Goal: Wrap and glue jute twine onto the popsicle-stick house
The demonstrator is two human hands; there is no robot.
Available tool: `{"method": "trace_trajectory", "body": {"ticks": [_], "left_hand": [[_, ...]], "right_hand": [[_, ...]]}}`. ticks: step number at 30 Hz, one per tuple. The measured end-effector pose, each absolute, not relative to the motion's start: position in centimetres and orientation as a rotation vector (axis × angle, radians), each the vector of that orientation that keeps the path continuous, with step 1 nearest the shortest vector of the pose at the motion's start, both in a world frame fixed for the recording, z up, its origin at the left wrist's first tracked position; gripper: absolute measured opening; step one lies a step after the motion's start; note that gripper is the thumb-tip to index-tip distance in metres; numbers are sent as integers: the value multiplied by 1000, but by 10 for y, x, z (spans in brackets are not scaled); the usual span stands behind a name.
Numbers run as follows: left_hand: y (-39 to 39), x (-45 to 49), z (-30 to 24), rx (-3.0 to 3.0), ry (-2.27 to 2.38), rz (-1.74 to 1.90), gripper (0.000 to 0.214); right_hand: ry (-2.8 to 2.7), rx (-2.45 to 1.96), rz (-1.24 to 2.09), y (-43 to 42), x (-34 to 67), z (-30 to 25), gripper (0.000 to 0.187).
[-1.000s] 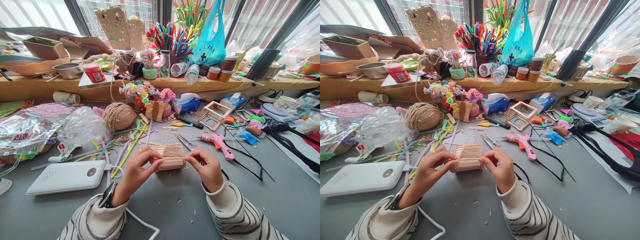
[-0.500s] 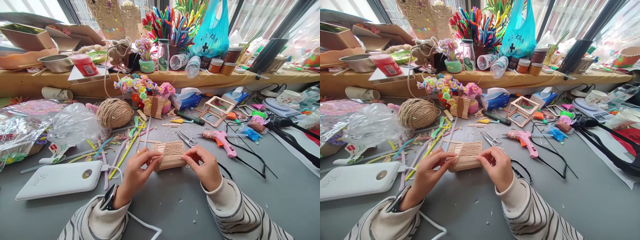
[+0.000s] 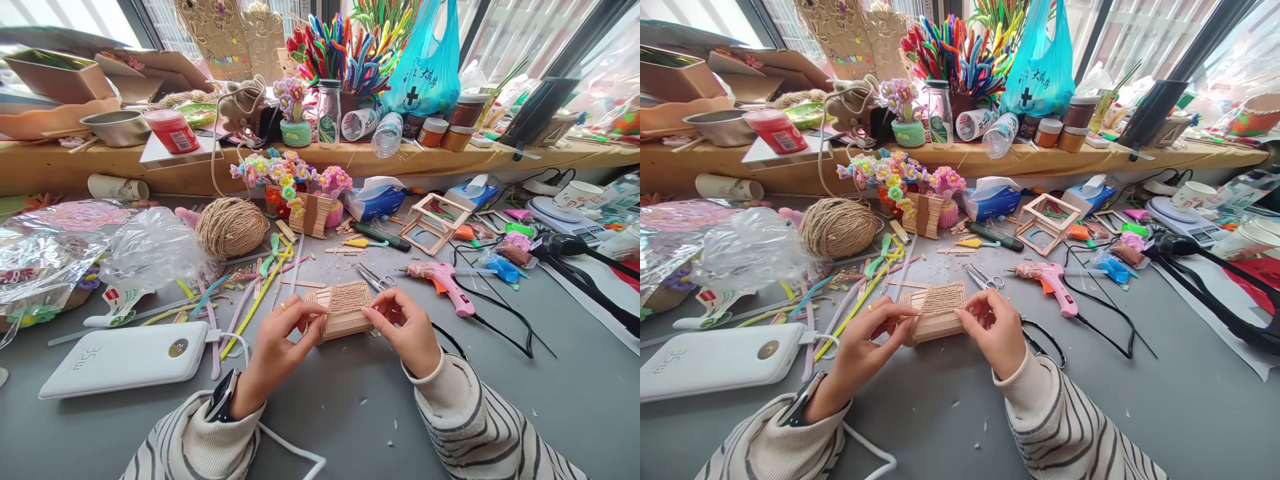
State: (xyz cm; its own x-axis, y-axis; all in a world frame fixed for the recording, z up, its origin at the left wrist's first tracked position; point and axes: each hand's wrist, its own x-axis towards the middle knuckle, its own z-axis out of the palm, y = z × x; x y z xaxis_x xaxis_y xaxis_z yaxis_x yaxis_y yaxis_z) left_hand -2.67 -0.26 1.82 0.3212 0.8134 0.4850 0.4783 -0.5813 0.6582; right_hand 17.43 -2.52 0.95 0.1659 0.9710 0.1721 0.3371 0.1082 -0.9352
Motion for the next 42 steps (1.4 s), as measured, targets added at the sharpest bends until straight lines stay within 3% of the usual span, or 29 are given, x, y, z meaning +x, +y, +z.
{"method": "trace_trajectory", "body": {"ticks": [7,13,42], "left_hand": [[-3,-26,19,2191,1168,1137,10],[-4,-26,19,2190,1159,1172,9],[-6,-32,13,2233,1197,1198,9]], "right_hand": [[-1060,-1388,1180,-21,174,3,43],[-979,-1342,1421,-19,172,11,44],[-1034,-1276,1424,-18,170,6,37]]}}
